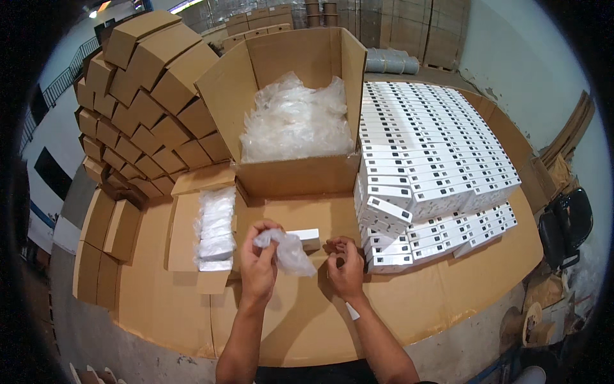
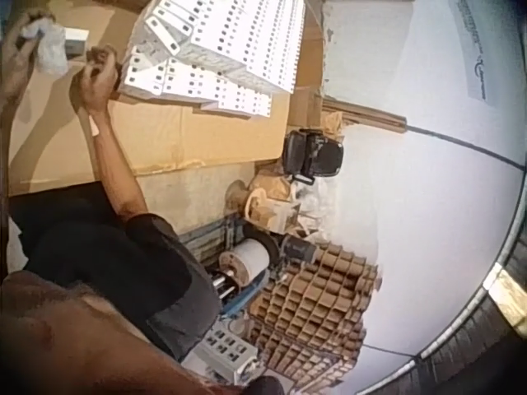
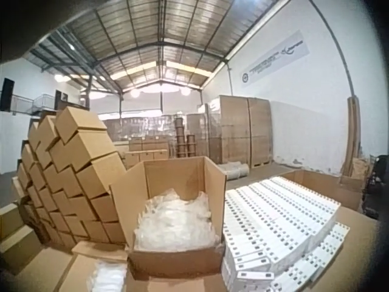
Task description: The person packs small electronic product boxes by hand, inserting each into a plastic sleeve, then arranging the sleeved boxes into a larger cardboard box for shipment.
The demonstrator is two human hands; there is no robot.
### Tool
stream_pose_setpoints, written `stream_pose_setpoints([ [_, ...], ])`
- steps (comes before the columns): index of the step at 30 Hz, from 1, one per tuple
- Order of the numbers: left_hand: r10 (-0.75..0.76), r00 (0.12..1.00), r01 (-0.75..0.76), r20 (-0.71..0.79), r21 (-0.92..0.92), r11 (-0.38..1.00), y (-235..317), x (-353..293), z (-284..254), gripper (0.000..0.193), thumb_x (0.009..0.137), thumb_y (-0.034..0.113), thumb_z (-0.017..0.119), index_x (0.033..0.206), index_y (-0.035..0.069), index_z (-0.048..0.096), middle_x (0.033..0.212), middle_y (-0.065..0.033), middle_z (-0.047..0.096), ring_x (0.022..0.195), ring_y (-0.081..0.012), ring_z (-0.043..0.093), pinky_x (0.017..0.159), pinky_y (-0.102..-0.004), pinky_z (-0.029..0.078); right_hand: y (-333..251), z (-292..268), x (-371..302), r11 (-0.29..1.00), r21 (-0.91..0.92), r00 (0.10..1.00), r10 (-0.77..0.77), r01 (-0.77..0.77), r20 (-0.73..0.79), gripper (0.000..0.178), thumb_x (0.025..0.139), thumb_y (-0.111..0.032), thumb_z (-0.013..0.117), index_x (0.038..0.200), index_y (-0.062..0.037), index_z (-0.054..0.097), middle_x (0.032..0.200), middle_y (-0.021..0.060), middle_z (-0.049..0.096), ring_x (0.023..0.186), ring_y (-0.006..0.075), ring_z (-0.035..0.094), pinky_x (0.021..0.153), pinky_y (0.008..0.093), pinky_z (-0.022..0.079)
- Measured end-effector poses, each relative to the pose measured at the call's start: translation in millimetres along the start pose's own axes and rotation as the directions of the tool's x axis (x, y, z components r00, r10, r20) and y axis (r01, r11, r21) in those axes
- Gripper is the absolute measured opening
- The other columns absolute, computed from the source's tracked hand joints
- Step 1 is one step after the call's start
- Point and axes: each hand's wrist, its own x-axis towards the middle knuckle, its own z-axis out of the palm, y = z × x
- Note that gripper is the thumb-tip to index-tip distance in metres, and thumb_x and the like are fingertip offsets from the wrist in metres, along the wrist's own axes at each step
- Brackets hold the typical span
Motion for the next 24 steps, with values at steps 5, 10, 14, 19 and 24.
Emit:
stream_pose_setpoints([
  [5,-0.097,0.995,0.097,-0.011,0.008,0.995,-40,-44,-21,0.021,0.097,-0.002,0.054,0.116,0.003,0.057,0.105,-0.0008,0.057,0.094,-0.008,0.054,0.085,-0.0235,0.045,-15,-16,7,0.95,0.108,0.945,0.271,-0.293,0.182,0.013,0.097,0.004,0.055,0.107,0.0005,0.063,0.096,0.0082,0.072,0.085,0.0136,0.07,0.082,0.0285,0.057],
  [10,-0.1,0.995,0.098,0.005,0.138,0.985,-68,-53,-36,0.023,0.095,-0.003,0.051,0.117,0.003,0.057,0.101,-0.001,0.057,0.086,-0.0083,0.053,0.077,-0.0246,0.046,-45,-37,10,0.858,0.221,0.807,0.306,-0.464,0.506,0.012,0.097,-0.005,0.063,0.108,-0.0002,0.066,0.092,0.0053,0.071,0.082,0.0106,0.067,0.073,0.0252,0.054],
  [14,-0.045,0.998,0.056,-0.039,0.364,0.93,-72,-55,-34,0.022,0.096,-0.002,0.052,0.117,0.003,0.057,0.101,-0.0025,0.059,0.086,-0.0098,0.055,0.076,-0.0257,0.047,-62,-32,2,0.95,0.187,0.793,0.091,-0.251,0.602,0.021,0.092,-0.013,0.073,0.11,-0.003,0.066,0.094,0.0023,0.07,0.078,0.0077,0.063,0.069,0.0228,0.05],
  [19,-0.031,0.996,0.058,-0.078,0.365,0.929,-73,-51,-33,0.018,0.1,0.004,0.056,0.117,0.001,0.057,0.099,-0.0027,0.06,0.086,-0.0105,0.055,0.076,-0.0262,0.047,-62,-22,-4,0.989,-0.029,0.8,0.134,-0.145,0.584,0.021,0.095,-0.009,0.075,0.112,-0.0015,0.065,0.092,0.0016,0.067,0.083,0.0055,0.06,0.07,0.023,0.05],
  [24,-0.072,0.99,0.107,-0.122,0.312,0.944,-73,-45,-44,0.02,0.104,0.018,0.062,0.114,0.001,0.06,0.092,0.0008,0.059,0.082,-0.008,0.053,0.074,-0.0246,0.046,-47,-23,-5,0.974,0.124,0.864,0.106,-0.191,0.493,0.011,0.1,-0.006,0.068,0.109,-0.0002,0.065,0.09,0.0006,0.066,0.083,0.0058,0.06,0.071,0.0236,0.05],
])
